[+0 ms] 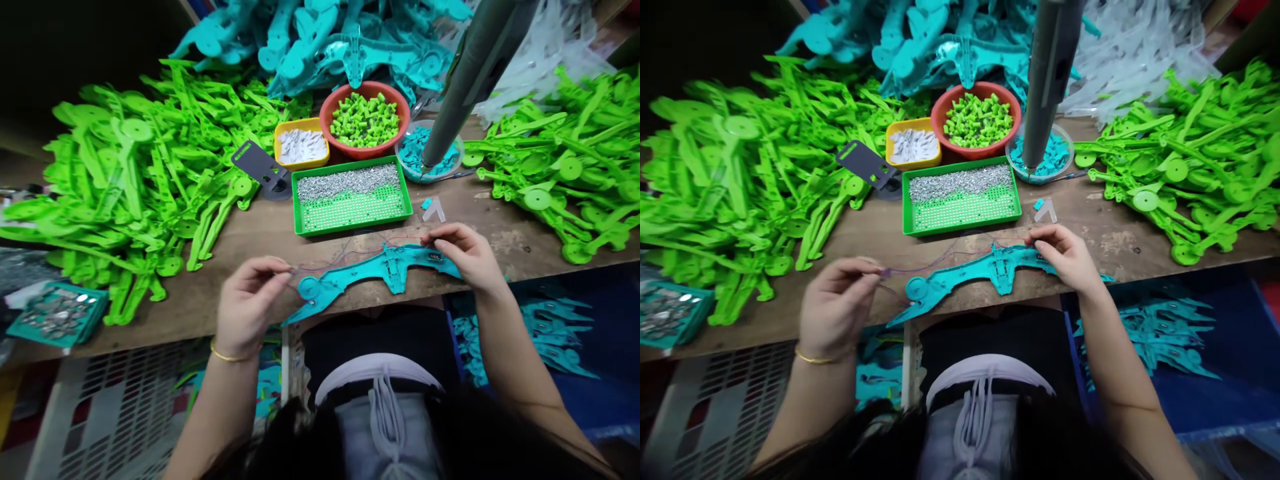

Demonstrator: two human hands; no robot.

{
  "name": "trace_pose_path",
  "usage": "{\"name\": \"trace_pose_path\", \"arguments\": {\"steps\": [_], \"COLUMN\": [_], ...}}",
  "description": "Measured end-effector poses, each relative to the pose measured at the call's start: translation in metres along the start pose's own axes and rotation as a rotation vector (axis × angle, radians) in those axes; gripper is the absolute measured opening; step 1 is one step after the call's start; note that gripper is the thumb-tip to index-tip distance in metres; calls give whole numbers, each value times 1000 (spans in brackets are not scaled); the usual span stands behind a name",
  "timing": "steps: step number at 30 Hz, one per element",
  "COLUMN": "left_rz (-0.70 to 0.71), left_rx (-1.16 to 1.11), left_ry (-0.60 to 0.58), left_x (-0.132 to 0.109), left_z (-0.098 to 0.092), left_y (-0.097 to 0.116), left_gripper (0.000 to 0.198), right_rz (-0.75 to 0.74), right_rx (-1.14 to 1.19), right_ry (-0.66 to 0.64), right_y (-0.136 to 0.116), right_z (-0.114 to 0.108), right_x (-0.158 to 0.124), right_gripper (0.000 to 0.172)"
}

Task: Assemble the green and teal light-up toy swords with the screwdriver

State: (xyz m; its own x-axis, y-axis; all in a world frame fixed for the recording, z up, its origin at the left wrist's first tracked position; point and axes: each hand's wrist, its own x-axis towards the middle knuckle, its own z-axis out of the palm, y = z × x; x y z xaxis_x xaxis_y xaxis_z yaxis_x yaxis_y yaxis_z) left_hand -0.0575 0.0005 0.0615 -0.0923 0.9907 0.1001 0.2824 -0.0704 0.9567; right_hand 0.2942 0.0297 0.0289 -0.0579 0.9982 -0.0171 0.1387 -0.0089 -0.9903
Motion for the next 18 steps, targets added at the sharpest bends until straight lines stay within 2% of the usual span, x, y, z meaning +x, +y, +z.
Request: {"name": "trace_pose_path", "arguments": {"steps": [2,3,5,7,8,11,14,16,18], "left_rz": [143,250,479,627,670,710,637,565,525], "left_rx": [269,416,657,760,772,735,643,585,562], "left_ry": [-192,-242,-266,-282,-282,-302,-274,-142,46], "left_x": [-7,-9,-10,-7,-6,-6,-9,-8,-6], "left_z": [11,17,28,36,39,39,32,24,16], "left_y": [-6,-12,-29,-46,-52,-53,-36,-24,-16], "left_gripper": [13,14,19,24,24,22,21,28,33], "right_rz": [-36,-51,-61,-46,-40,-51,-80,-91,-104], "right_rx": [-368,-551,-831,-973,-1012,-1088,-1119,-1109,-1086], "right_ry": [39,24,-82,-202,-235,-246,-204,-142,-44], "right_y": [-1,-2,-4,-3,-2,2,2,-7,-24], "right_z": [-8,-12,-22,-30,-33,-36,-45,-62,-93], "right_x": [-5,-9,-18,-27,-32,-43,-53,-62,-79], "right_gripper": [20,24,41,64,71,62,54,52,51]}}
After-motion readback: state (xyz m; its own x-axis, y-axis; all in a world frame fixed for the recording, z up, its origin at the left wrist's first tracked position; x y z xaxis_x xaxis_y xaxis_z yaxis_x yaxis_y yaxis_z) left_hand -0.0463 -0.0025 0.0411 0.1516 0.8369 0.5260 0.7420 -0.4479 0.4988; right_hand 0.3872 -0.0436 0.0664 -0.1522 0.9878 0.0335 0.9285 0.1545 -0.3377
